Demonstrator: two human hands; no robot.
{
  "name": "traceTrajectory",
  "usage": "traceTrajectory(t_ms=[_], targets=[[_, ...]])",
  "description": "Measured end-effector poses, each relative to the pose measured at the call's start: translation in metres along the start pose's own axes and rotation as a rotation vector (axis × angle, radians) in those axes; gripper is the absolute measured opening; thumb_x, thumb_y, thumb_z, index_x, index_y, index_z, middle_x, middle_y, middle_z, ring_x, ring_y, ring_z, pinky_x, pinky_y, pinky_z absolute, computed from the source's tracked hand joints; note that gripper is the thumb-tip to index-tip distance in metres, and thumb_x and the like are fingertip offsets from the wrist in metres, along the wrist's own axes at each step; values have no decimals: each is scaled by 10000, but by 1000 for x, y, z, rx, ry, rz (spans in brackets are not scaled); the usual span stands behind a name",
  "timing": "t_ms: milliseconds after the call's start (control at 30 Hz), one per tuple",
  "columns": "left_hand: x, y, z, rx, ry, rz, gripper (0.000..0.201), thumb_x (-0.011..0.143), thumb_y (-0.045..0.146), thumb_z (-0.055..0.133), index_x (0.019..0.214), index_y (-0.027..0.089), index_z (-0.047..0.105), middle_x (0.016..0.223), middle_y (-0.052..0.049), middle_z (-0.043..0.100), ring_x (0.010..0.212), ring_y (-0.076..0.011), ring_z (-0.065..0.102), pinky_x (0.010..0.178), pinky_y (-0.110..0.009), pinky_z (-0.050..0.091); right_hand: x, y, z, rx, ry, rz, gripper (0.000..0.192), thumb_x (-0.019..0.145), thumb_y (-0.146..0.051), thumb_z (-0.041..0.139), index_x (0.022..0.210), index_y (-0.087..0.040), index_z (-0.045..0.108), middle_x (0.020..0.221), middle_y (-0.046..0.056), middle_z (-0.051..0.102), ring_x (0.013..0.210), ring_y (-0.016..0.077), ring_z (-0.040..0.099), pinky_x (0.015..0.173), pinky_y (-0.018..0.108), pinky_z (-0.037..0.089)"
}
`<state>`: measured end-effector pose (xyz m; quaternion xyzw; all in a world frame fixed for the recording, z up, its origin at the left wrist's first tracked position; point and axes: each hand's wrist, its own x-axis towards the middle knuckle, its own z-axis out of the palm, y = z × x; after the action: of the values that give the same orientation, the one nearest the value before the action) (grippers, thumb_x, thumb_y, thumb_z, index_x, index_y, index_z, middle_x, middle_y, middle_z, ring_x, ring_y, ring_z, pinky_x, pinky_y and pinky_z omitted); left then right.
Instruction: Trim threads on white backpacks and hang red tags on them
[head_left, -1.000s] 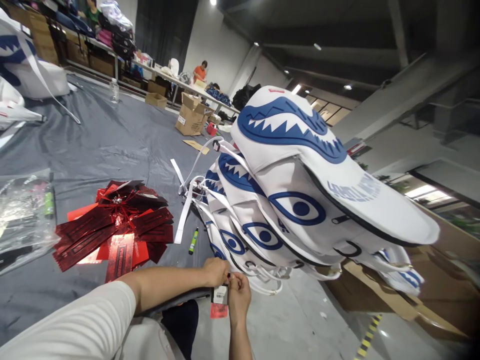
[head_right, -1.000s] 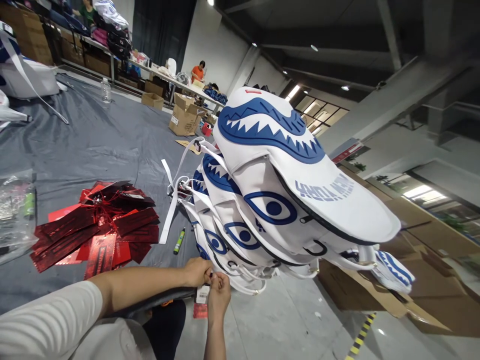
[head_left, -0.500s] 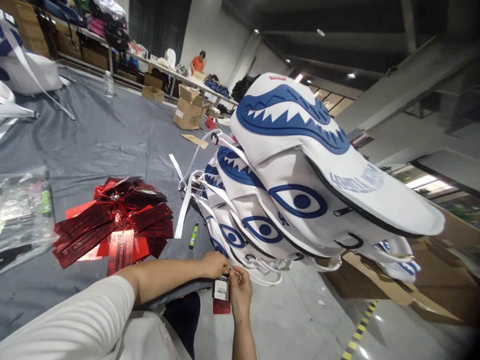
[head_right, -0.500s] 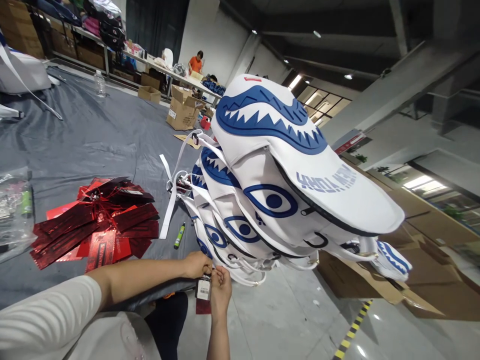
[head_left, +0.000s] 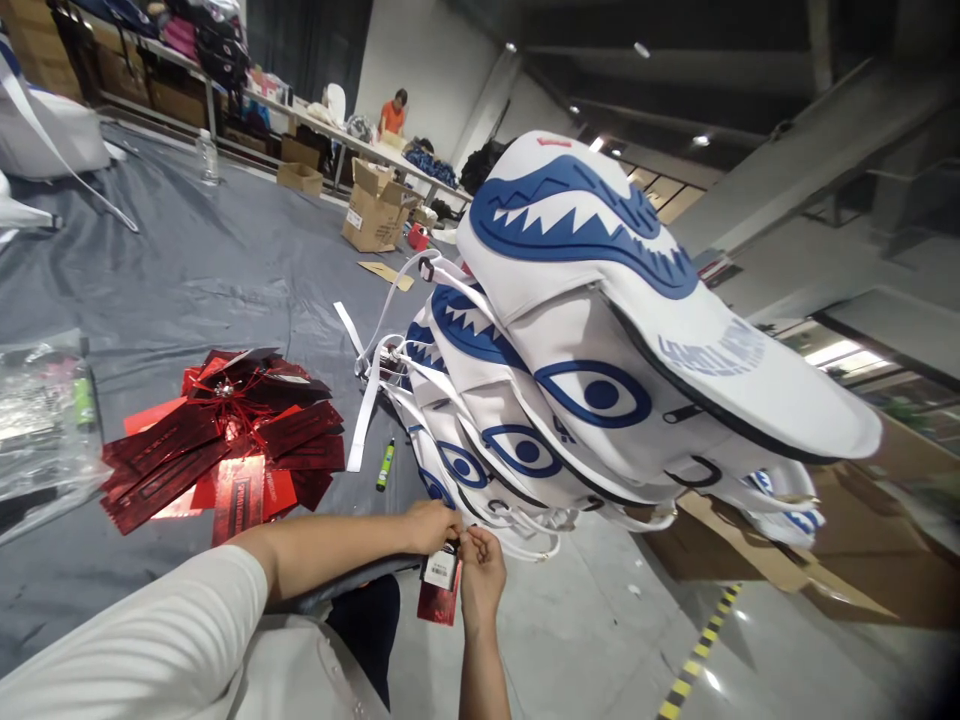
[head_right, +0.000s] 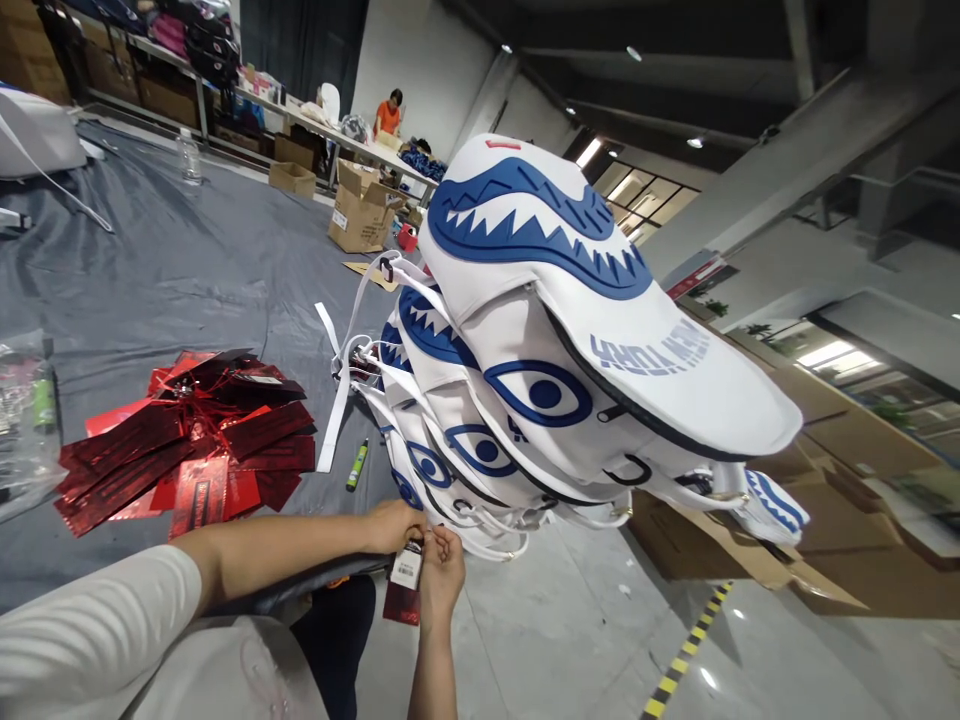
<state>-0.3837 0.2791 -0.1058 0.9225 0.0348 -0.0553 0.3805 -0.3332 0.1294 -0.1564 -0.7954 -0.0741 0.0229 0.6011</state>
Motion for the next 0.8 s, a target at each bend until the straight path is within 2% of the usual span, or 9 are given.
traceTrajectory(t_ms=[133,233,367,433,533,567,633,700,800], targets=[[-2,-1,1,28,36,8,143,908,245,566,968,212,692,1035,-79,753,999,-251,702,878,-329,508,-2,-3,2,-22,19,-6,427,643,-541,704,868,-192,606,716,21,671,692,193,647,653,310,528],[-7,3,-3,29,65,35,125,900,245,585,977,226,682,1041,-36,749,978,-213,702,851,-279,508,-3,-7,2,-48,16,-16,417,654,-554,699,851,-198,604,715,24,672,690,200,648,658,320,531],[-24,-4,-32,50,170,16,258,938,337,572,1189,300,620,1242,28,683,1122,-143,643,918,-200,478,-7,-9,-6,-137,-32,-40,387,705,-545,682,865,-193,663,754,58,704,723,231,665,696,349,540],[-35,-24,-60,103,250,-93,294,1008,347,438,1257,277,577,1297,-4,649,1180,-142,609,978,-218,458,-11,-7,-10,-266,-27,-171,400,769,-551,625,911,-185,702,894,113,734,856,272,683,782,387,540],[-51,-76,-115,241,310,-346,396,1047,336,280,1172,173,619,1164,-115,683,1110,-236,646,934,-354,504,-23,1,-4,-449,67,-439,386,909,-477,499,1022,-183,723,1143,152,706,1097,289,641,935,405,496],[-55,-96,-133,292,302,-427,392,1040,333,313,1103,135,645,1087,-149,693,1064,-271,664,897,-393,519,-27,4,2,-479,79,-499,363,946,-426,466,1048,-187,720,1158,145,702,1116,272,636,954,394,487],[-55,-133,-164,388,270,-526,320,1011,318,438,1006,94,668,1030,-163,690,1017,-275,674,882,-421,531,-35,12,23,-492,33,-601,327,987,-330,428,1057,-191,716,1082,123,724,1051,236,662,936,368,498],[-47,-161,-184,467,235,-542,270,974,336,555,1050,100,660,1098,-132,675,1027,-239,662,907,-434,538,-42,19,49,-468,-47,-714,305,999,-272,422,1043,-182,710,998,109,739,976,219,678,896,360,516],[-16,-187,-193,533,198,-431,313,957,337,600,1205,147,618,1214,-96,645,1092,-218,635,941,-442,541,-47,26,84,-454,-81,-831,275,995,-213,425,1033,-174,694,967,102,738,936,219,676,839,368,525]])
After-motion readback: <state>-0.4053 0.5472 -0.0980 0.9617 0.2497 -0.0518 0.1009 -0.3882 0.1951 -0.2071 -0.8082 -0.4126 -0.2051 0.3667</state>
